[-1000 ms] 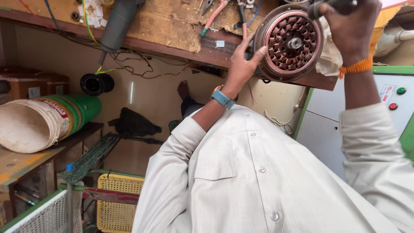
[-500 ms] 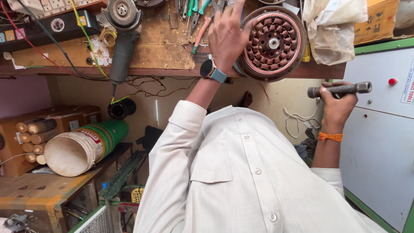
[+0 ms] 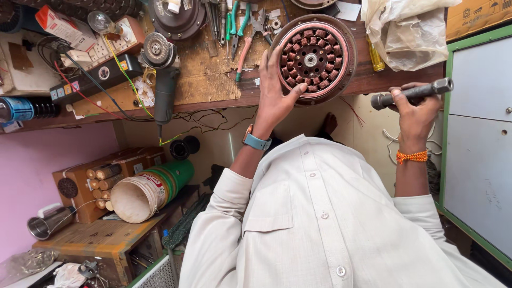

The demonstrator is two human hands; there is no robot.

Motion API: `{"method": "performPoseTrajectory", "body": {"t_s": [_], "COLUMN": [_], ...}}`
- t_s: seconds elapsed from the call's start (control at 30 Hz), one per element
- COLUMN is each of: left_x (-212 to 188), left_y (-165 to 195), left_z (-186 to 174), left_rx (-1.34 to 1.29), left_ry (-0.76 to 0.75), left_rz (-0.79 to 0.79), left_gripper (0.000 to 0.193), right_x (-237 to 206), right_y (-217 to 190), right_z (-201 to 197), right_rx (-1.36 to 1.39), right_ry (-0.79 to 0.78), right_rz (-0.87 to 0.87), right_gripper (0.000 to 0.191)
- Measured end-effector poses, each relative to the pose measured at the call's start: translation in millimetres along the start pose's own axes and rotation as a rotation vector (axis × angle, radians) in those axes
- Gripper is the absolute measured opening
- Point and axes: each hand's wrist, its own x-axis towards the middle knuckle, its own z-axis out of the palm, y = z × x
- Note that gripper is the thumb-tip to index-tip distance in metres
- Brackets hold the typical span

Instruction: The person uses an angle grinder to smooth a metal ring, then files the ring by hand. They place the ring onto a motor stator and tap it into place with a hammer. Finally, they flip the stator to inspect the underside.

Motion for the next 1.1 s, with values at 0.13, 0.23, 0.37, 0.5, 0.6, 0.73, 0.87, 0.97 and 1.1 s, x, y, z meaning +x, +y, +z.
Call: {"method": "performPoseTrajectory", "body": {"t_s": [0.13,0.23,0.37,0.5,0.6,0.73,0.87,0.97,1.1], "left_x": [-1.9,13.2,51.0,50.6,22.4,-16.7,-9.0,17.8,38.3], "left_y": [-21.5,-40.3,-69.9,-86.7,-70.0,-31.7,-35.6,-56.3,-77.1], "left_z": [7.2,18.6,31.4,13.6,8.2,27.7,31.0,33.9,35.7], "left_rx": [-0.169,-0.014,0.208,-0.324,-0.327,-0.223,-0.194,0.010,-0.175], "left_ry": [0.021,0.103,0.244,0.153,0.087,0.118,0.167,0.183,0.197], "left_rz": [-0.057,-0.186,-0.276,-0.468,-0.422,-0.101,-0.153,-0.247,-0.395], "left_gripper": [0.095,0.080,0.063,0.073,0.076,0.102,0.082,0.062,0.052], "right_x": [11.7,15.0,12.5,8.2,6.9,6.5,5.1,1.9,-7.3], "right_y": [-3.8,-7.6,-5.2,5.7,11.6,10.1,2.4,-2.8,-8.0], "right_z": [-0.5,0.2,-0.3,-4.6,-7.9,-8.5,-3.1,2.0,3.8], "right_rx": [0.037,0.068,0.110,0.157,0.175,0.185,0.182,0.179,0.171], "right_ry": [-0.057,-0.071,-0.053,-0.031,0.014,0.024,0.018,0.019,0.014], "right_rz": [0.026,0.025,0.075,0.068,0.107,0.124,0.110,0.096,0.080], "right_gripper": [0.023,0.023,0.022,0.021,0.019,0.019,0.018,0.018,0.017]}}
